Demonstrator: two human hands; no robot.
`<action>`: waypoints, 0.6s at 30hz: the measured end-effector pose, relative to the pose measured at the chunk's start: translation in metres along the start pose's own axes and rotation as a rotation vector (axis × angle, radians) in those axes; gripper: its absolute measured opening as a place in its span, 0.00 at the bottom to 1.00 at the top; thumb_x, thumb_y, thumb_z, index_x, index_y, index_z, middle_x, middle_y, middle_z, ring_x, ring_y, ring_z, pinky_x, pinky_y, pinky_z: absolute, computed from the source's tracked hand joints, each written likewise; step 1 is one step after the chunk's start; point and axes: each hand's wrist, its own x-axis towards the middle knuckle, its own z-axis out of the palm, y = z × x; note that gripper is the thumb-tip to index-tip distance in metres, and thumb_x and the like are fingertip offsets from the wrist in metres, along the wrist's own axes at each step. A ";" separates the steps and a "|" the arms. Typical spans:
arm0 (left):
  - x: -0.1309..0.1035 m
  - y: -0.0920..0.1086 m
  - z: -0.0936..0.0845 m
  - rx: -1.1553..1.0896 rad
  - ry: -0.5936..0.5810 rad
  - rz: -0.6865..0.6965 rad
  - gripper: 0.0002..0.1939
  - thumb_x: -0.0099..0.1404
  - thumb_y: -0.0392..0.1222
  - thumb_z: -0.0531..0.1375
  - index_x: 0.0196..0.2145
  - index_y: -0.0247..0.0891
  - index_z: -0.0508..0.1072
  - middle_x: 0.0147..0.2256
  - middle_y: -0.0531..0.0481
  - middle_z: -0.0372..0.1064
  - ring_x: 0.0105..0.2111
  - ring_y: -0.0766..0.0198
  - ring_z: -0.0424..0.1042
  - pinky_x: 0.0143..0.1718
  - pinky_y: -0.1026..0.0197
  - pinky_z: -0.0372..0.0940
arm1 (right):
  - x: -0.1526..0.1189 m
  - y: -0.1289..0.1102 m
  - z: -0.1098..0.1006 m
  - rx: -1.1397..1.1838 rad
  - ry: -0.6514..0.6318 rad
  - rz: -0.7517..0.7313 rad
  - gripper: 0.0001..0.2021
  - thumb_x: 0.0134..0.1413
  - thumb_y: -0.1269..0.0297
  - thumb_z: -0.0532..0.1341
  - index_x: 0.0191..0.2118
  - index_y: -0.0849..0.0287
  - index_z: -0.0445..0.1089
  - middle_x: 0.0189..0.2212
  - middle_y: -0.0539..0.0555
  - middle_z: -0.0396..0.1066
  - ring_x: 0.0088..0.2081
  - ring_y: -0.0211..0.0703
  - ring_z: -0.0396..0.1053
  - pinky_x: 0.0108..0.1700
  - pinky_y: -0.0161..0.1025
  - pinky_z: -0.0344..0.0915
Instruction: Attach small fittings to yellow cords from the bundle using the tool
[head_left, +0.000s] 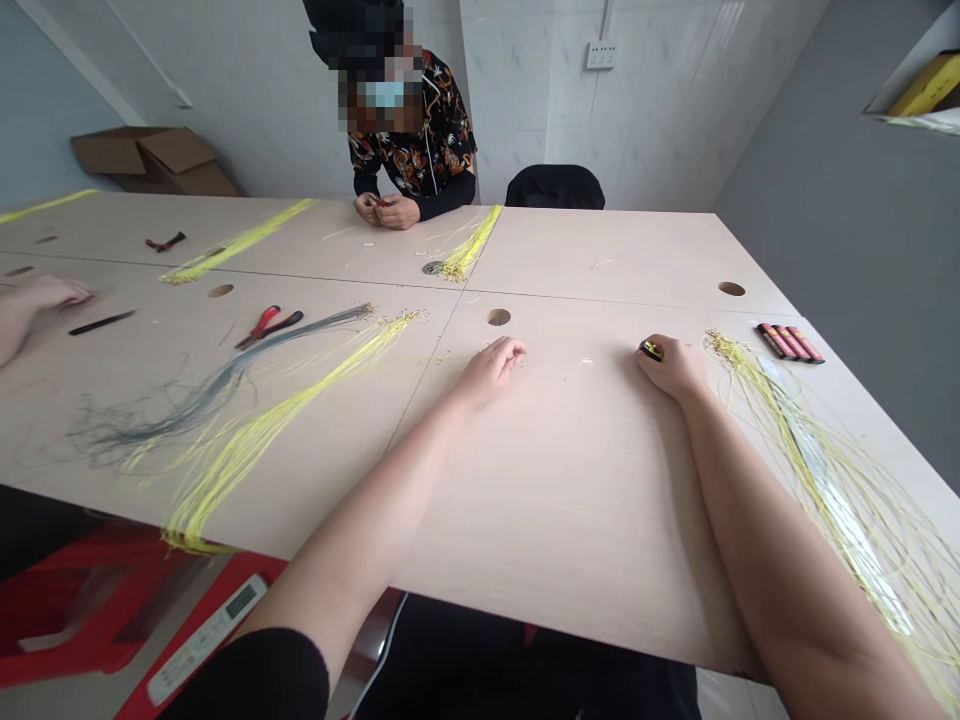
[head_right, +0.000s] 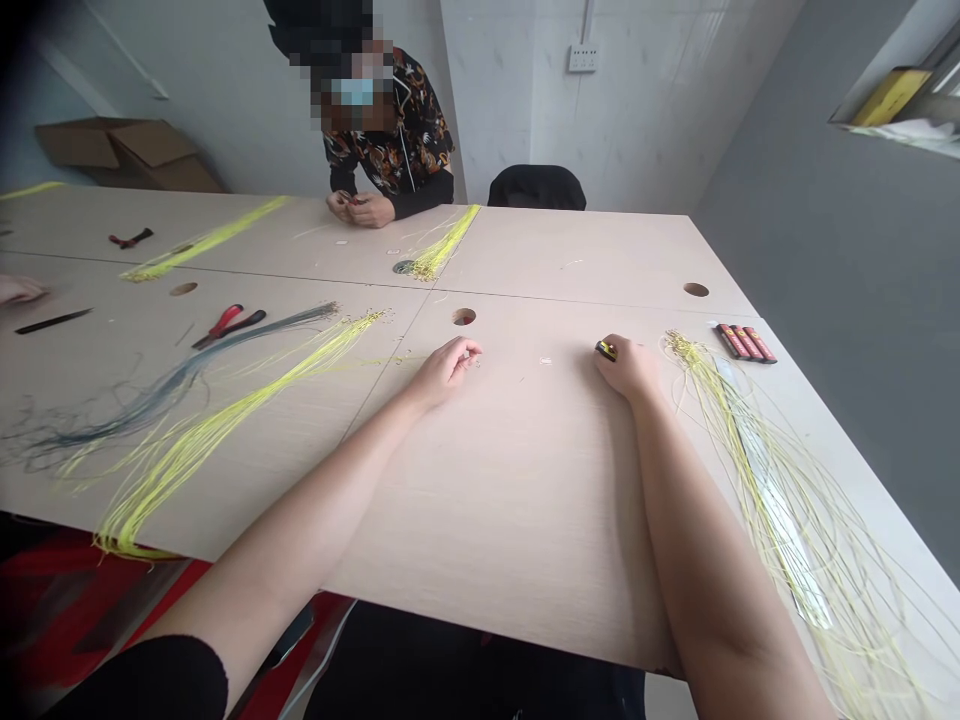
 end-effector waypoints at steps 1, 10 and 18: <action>0.000 0.000 0.000 -0.002 -0.004 -0.003 0.09 0.64 0.30 0.48 0.39 0.37 0.65 0.37 0.48 0.68 0.36 0.66 0.68 0.39 0.64 0.64 | 0.000 0.000 -0.001 -0.007 -0.007 -0.003 0.14 0.46 0.59 0.55 0.38 0.57 0.71 0.33 0.58 0.72 0.32 0.47 0.65 0.31 0.37 0.53; 0.000 0.002 -0.001 -0.003 -0.027 -0.020 0.09 0.64 0.32 0.48 0.38 0.38 0.65 0.38 0.48 0.68 0.37 0.65 0.68 0.40 0.62 0.64 | -0.001 0.000 -0.017 0.057 -0.163 -0.095 0.10 0.47 0.58 0.55 0.31 0.58 0.68 0.27 0.54 0.69 0.27 0.40 0.62 0.28 0.35 0.53; 0.000 0.004 -0.003 0.030 -0.037 0.010 0.09 0.64 0.32 0.47 0.38 0.38 0.65 0.37 0.48 0.67 0.35 0.66 0.67 0.38 0.63 0.63 | -0.010 -0.028 -0.029 0.110 -0.114 -0.186 0.08 0.47 0.60 0.54 0.26 0.59 0.64 0.22 0.52 0.64 0.24 0.37 0.56 0.27 0.35 0.49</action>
